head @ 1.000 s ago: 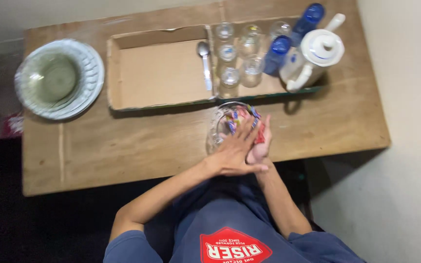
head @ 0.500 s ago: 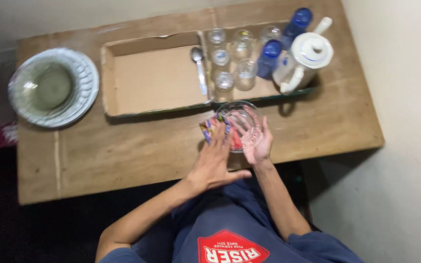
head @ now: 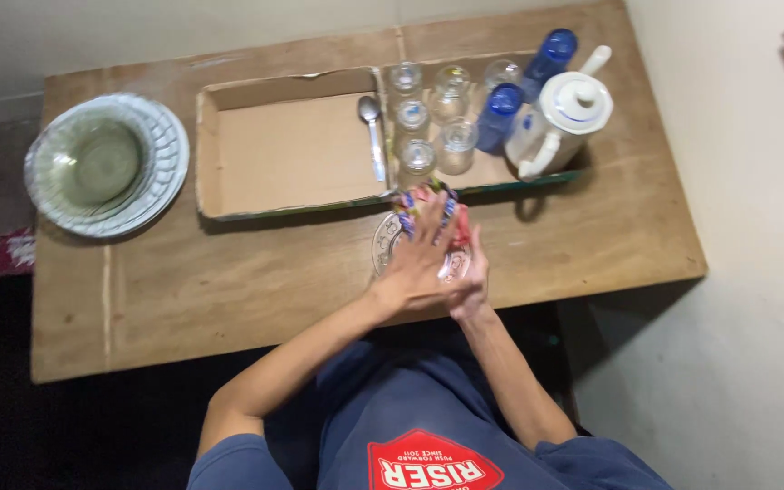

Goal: Cleaning a spoon and organizing small packets into a glass bowl on a table.

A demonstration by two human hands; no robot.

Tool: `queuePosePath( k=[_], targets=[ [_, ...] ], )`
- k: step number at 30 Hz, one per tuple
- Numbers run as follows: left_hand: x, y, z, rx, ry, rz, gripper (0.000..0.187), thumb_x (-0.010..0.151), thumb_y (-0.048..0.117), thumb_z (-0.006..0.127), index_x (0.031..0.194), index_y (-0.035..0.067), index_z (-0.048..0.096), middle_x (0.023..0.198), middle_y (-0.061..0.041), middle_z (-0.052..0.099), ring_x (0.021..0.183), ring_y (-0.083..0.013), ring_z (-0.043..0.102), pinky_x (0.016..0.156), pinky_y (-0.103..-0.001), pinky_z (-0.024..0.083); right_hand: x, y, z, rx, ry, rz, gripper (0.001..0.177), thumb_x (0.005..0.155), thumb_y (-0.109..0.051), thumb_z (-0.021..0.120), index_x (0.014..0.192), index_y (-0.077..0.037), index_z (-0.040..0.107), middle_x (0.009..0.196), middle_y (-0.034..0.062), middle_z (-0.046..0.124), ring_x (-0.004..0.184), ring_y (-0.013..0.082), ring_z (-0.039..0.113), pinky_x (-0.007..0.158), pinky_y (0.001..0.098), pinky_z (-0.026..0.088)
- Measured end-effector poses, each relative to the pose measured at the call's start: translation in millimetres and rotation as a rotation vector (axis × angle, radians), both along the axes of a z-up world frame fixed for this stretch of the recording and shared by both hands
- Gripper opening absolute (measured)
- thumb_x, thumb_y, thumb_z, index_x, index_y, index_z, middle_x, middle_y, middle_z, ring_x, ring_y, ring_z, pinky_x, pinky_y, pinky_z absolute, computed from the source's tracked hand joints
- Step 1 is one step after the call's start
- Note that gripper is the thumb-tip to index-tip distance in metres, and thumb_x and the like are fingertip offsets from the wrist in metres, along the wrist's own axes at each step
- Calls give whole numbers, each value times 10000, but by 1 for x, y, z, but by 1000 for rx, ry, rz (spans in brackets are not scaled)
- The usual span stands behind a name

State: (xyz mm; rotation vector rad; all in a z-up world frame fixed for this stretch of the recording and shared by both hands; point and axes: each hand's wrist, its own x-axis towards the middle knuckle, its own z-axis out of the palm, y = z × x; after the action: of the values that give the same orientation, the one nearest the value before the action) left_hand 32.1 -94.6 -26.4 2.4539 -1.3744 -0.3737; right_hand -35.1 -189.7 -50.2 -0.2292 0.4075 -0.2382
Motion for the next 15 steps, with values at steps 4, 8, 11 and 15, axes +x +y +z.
queuePosePath(
  k=[4,8,11,15],
  targets=[
    [-1,12,-2,-146,-128,57,1165,840,821,510,1623,40,145,1684,-255,102,1563,-416,92,1178,-582,291,-6,-20,-14,-92,67,77,725,976,-644,422,1461,-118,533,1452,229,551,1309,417,559,1117,605,421],
    [-23,37,15,-70,-56,109,1219,776,884,472,1570,-19,273,1658,-269,177,1553,-401,148,1200,-546,260,2,-28,-4,-268,-24,124,701,968,-650,416,1481,-183,513,1502,274,472,1392,423,463,1146,654,263],
    [-40,54,29,-39,47,86,1267,725,915,460,1538,-48,326,1612,-310,254,1524,-440,216,1190,-563,266,10,-20,-12,-244,-31,113,710,957,-634,460,1475,-152,512,1451,259,537,1353,412,530,1137,562,419],
    [-55,51,29,-109,135,-34,1369,610,955,459,1589,26,229,1607,-275,280,1522,-432,246,1189,-547,304,20,-4,-25,-160,-42,121,772,916,-695,477,1468,-158,523,1416,256,573,1301,416,574,1101,559,459]
  ],
)
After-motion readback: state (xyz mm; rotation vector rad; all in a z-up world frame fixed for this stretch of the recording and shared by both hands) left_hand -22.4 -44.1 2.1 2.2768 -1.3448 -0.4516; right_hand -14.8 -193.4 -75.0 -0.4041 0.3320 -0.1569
